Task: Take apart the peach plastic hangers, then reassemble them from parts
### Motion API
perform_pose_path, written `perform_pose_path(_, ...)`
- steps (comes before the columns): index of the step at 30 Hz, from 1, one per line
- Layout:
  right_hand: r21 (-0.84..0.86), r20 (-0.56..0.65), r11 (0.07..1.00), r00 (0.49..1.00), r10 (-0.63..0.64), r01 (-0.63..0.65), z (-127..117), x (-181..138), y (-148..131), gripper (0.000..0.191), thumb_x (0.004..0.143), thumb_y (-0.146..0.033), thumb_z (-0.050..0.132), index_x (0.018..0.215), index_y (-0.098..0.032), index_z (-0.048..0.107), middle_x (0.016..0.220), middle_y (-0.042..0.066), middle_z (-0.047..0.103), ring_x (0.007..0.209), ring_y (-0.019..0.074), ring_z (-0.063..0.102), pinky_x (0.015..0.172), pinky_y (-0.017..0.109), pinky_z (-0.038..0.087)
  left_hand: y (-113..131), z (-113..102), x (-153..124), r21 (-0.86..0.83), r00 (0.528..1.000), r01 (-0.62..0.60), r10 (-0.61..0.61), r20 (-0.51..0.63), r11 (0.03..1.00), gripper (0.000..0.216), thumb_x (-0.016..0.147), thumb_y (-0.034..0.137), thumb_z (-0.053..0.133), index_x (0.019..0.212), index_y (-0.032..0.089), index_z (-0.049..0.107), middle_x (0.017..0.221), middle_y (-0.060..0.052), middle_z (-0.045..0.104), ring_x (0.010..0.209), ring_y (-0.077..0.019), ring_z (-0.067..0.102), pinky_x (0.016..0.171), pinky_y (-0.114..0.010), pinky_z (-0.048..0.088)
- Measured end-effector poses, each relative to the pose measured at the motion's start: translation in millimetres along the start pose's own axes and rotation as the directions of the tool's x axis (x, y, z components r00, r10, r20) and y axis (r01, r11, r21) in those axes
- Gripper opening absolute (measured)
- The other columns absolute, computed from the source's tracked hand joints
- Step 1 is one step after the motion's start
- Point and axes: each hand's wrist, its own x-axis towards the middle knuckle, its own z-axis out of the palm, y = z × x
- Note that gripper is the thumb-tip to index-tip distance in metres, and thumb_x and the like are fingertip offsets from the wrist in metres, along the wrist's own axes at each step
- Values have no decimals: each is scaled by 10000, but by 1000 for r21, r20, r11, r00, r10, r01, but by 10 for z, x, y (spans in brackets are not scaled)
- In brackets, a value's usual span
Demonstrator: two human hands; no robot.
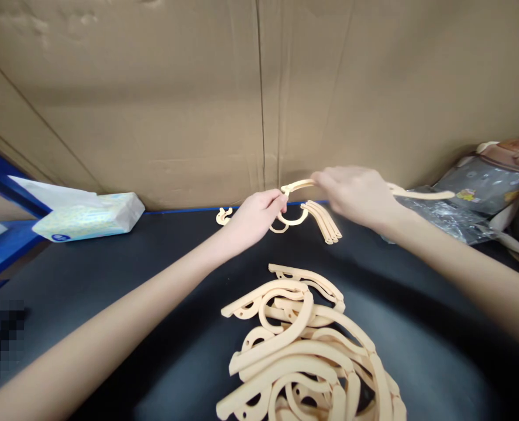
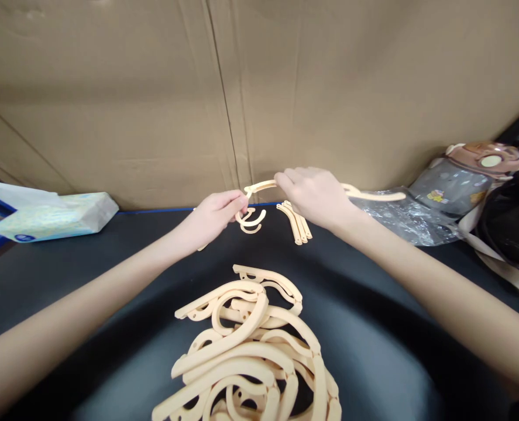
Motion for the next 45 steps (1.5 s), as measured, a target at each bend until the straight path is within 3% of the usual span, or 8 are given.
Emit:
perform_pose_path(9,585,313,676,894,321,-448,153,-23,142,204,905,-284,392,741,-194,473,528,-50,340,416,81,262,429,235,181,-69,310,-64,203,1000,11,-10,-6,979,240,965,274,345,828,199,527,778,-19,637,727,-185,586,665,-283,370)
perform_pose_path(14,802,320,384,871,373,-458,57,-51,185,284,950,-386,335,912,-168,514,574,-77,277,410,63,170,384,217,154,-208,340,115,231,994,107,-109,-4,967,259,896,291,505,669,181,563,715,-57,648,824,-256,630,766,-338,415)
perform_pose_path(18,940,238,125,873,426,-317,-17,-124,13,183,938,-353,447,865,-195,504,592,-52,450,471,72,416,465,198,364,-230,312,195,125,972,231,-223,-71,965,250,835,349,611,964,136,591,891,-122,673,1001,-325,596,861,-421,419)
perform_pose_path(23,940,-12,321,930,367,-114,-57,-186,-104,169,937,-411,449,876,-254,432,1072,38,688,1052,182,624,883,363,487,-82,223,111,-294,942,289,-215,258,911,547,933,583,299,902,153,636,1008,-119,690,949,-227,648,844,-355,498)
perform_pose_path(27,866,-80,495,958,276,-70,-33,-235,-67,172,928,-436,475,983,-274,491,1241,32,628,1143,191,587,912,387,499,-25,76,54,-570,889,393,-138,437,721,296,915,402,488,920,139,623,984,-121,677,874,-182,658,803,-315,528)
perform_pose_path(35,702,192,707,979,-67,-89,-60,-276,-93,288,885,-272,542,1155,-257,640,1146,26,686,1034,199,640,919,378,498,-35,-28,48,-615,915,391,-218,339,685,174,889,210,459,776,137,570,646,10,495,518,-68,463,471,-178,415)
perform_pose_path(41,736,308,616,949,64,-281,116,-145,-218,270,839,-362,598,1004,-170,692,914,56,739,799,179,688,710,302,552,8,174,-27,-465,939,344,-300,168,816,148,923,209,375,795,186,444,646,17,529,473,-86,491,400,-183,343)
perform_pose_path(45,486,119,861,988,101,-147,141,-89,-297,218,890,-259,507,941,-172,700,797,41,728,679,165,659,654,291,492,89,218,-82,-353,962,267,-271,40,897,158,947,234,386,792,204,399,617,30,532,491,-95,479,452,-204,336)
